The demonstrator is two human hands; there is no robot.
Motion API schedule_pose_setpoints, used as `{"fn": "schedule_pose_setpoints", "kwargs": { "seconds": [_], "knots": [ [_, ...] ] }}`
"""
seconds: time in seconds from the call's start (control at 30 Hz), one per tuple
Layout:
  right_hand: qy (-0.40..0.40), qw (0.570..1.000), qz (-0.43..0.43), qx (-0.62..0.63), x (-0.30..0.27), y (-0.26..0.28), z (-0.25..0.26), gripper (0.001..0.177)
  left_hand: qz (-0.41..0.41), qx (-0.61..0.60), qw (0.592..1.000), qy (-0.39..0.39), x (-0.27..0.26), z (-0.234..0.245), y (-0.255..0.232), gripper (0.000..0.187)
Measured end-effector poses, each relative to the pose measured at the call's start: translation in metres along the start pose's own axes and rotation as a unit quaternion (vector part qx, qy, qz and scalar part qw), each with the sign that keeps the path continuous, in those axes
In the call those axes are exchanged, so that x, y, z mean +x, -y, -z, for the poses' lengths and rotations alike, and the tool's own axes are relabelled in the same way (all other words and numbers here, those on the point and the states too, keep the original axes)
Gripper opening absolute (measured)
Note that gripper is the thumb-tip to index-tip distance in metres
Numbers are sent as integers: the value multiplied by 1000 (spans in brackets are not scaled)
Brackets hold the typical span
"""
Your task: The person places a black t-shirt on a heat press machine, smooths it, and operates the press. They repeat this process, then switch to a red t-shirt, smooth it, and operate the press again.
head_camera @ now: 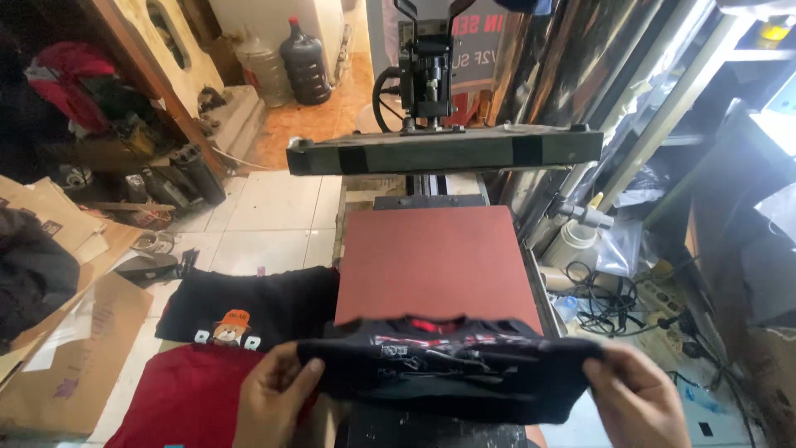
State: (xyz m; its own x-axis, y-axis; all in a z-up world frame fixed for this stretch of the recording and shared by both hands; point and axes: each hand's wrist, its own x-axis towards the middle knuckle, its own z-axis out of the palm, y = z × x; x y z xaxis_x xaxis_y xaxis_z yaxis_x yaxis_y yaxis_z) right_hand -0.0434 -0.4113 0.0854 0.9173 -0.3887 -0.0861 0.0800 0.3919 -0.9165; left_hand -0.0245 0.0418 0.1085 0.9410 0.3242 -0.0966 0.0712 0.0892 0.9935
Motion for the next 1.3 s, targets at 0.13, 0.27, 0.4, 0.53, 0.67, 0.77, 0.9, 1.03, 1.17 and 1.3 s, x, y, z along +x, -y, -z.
{"fn": "schedule_pose_setpoints", "kwargs": {
  "seconds": [0.13, 0.27, 0.4, 0.53, 0.67, 0.77, 0.9, 1.03, 1.17, 1.3],
  "knots": [
    [68, 997, 31, 21, 16, 29, -36, 29, -13, 21, 999, 20, 22, -22, -38, 28],
    [51, 996, -2, -68, 42, 57, -90, 44, 12, 0, 1000, 23, 46, -63, -87, 26],
    [77, 996, 30, -25, 70, 86, -108, 69, -70, -70, 994, 42, 64, -86, -123, 31],
    [128, 988, 45, -75, 52, 100, -126, 64, -83, -108, 989, 65, 80, -86, -87, 28],
    [-15, 963, -219, -157, 57, 18, -96, 51, 11, -4, 994, 108, 89, -75, 13, 16],
    [44, 940, -281, -188, 51, -70, -42, 33, 161, -4, 973, 167, 63, -61, 76, 25],
    [36, 936, -194, -292, 47, -116, -5, 19, 238, 117, 952, 150, 43, -49, 97, 25],
    [34, 935, -215, -280, 35, -83, -9, 10, 232, 271, 927, 119, 22, -53, 19, 47],
    [67, 842, -233, -482, 25, -63, -7, 18, 258, 362, 883, 151, 16, -35, 26, 27],
    [61, 766, -232, -597, 16, -56, -8, 24, 257, 441, 842, 175, 16, -23, 46, 24]
  ]
}}
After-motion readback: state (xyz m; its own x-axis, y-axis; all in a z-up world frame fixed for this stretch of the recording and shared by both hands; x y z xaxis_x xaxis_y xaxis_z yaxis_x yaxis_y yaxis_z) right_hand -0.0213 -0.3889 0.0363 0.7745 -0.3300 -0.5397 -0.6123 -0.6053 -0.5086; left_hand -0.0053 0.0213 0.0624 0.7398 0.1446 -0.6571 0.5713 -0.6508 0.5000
